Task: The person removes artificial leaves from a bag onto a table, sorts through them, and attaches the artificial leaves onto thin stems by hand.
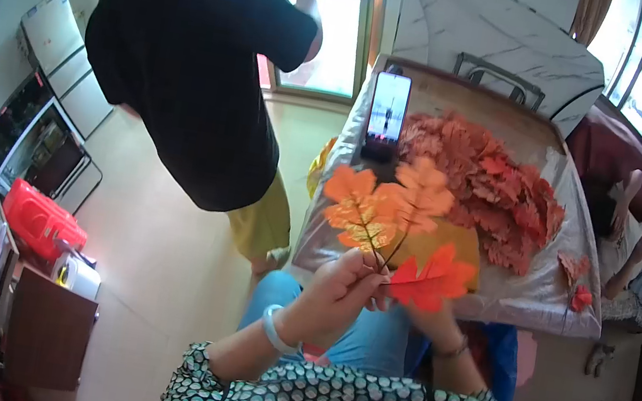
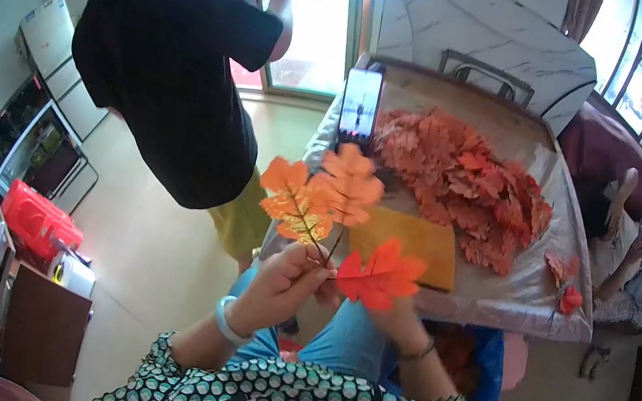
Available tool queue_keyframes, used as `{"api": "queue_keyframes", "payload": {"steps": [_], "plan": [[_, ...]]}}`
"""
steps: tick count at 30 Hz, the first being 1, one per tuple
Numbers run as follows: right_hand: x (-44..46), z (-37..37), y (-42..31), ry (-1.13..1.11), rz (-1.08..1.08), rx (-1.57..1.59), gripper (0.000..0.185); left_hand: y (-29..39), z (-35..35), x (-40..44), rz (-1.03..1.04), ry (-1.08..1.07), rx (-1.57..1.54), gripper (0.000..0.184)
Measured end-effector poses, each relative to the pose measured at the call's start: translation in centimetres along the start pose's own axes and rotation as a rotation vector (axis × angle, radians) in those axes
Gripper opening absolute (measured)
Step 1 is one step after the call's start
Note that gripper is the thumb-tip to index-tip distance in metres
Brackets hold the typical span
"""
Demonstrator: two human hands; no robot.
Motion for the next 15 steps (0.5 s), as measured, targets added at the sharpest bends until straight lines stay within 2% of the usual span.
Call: {"api": "queue_keyframes", "payload": {"steps": [1, 2, 3, 5, 6, 9, 10, 13, 15], "plan": [[-1.2, 1.1, -0.6, -0.02, 0.136, 0.208, 0.016, -0.1, 0.1, 0.8, 0.002, 0.031, -0.072, 0.008], [-0.9, 1.2, -1.3, -0.084, 0.164, 0.178, 0.017, -1.1, 0.1, 1.8, 0.048, 0.031, -0.163, 0.01], [-1.0, 1.5, -0.7, -0.148, 0.023, 0.108, 0.018, -1.7, 0.7, 3.0, 0.044, 0.043, -0.198, 0.01], [-2.7, 2.2, 0.1, -0.24, 0.001, 0.159, 0.02, -2.8, 2.0, 4.9, 0.021, 0.085, -0.275, 0.009], [-3.4, 2.3, 0.1, -0.259, 0.108, 0.272, 0.02, -4.7, 2.8, 5.8, 0.021, 0.078, -0.388, 0.008], [-4.1, 0.5, -0.3, -0.103, 0.203, 0.347, 0.02, -4.9, 4.0, 7.5, -0.052, 0.049, -0.418, 0.007], [-4.0, 1.0, -0.2, -0.102, 0.154, 0.34, 0.02, -5.1, 3.7, 7.3, -0.047, 0.086, -0.434, 0.007], [-5.3, -0.8, -0.8, 0.055, 0.297, 0.369, 0.019, -6.5, 4.2, 8.8, -0.043, 0.019, -0.492, 0.007], [-7.6, -0.9, -1.9, 0.158, 0.348, 0.268, 0.017, -7.3, 5.2, 8.8, -0.04, -0.02, -0.485, 0.01]]}}
Point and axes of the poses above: each hand's wrist, its own x-axis towards the middle knuckle, its own z-axis out of the palm, y = z × x, the point moved 1 cm from there along x, towards the middle knuckle, and after that the axes turned 9 degrees about -x, right-handed, at the moved point
